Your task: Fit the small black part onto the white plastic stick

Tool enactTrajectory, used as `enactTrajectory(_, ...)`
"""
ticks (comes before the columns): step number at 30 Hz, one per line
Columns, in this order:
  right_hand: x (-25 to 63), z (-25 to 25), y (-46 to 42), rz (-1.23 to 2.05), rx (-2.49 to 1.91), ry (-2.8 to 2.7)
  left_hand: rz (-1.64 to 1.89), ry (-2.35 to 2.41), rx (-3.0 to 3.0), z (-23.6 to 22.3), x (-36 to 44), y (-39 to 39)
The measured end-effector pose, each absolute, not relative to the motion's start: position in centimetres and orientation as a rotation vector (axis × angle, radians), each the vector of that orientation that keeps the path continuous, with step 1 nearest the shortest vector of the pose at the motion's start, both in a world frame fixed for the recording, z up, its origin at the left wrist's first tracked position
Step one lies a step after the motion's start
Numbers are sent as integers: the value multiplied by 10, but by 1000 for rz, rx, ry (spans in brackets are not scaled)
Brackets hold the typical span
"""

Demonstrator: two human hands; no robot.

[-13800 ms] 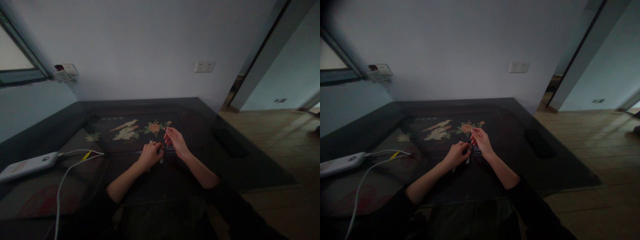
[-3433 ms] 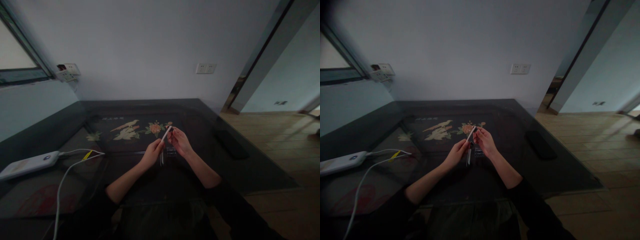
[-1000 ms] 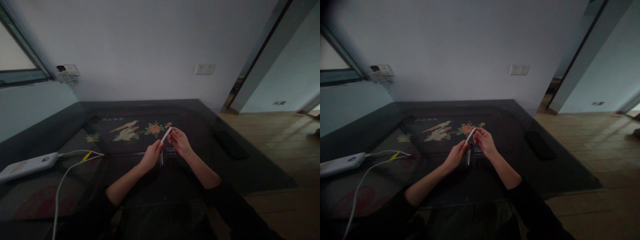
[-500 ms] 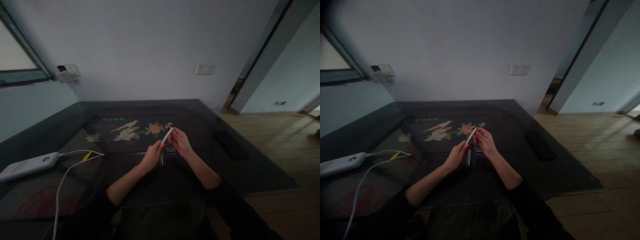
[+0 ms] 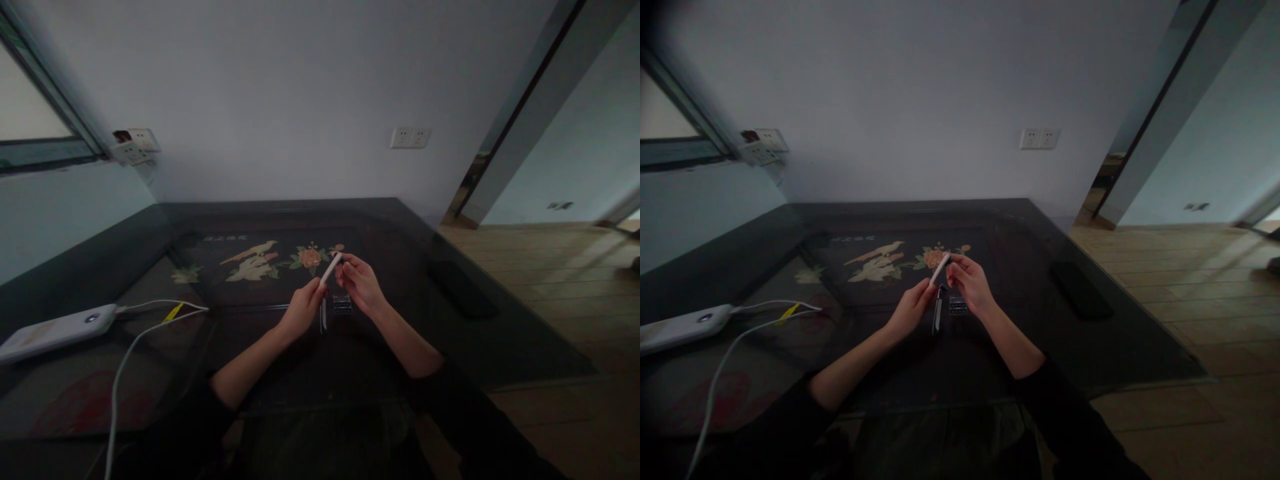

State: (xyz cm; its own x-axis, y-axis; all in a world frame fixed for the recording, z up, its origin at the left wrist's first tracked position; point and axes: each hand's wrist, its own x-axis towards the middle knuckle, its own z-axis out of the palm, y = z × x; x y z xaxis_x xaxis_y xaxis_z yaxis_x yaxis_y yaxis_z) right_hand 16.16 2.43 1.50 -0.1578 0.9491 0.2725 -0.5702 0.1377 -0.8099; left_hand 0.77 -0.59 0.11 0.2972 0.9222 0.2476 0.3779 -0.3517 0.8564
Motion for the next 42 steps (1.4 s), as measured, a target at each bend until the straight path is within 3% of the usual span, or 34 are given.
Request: enactTrajectory(42, 161, 13, 26, 1401, -546, -1027, 999, 1167, 1882, -5, 1, 5)
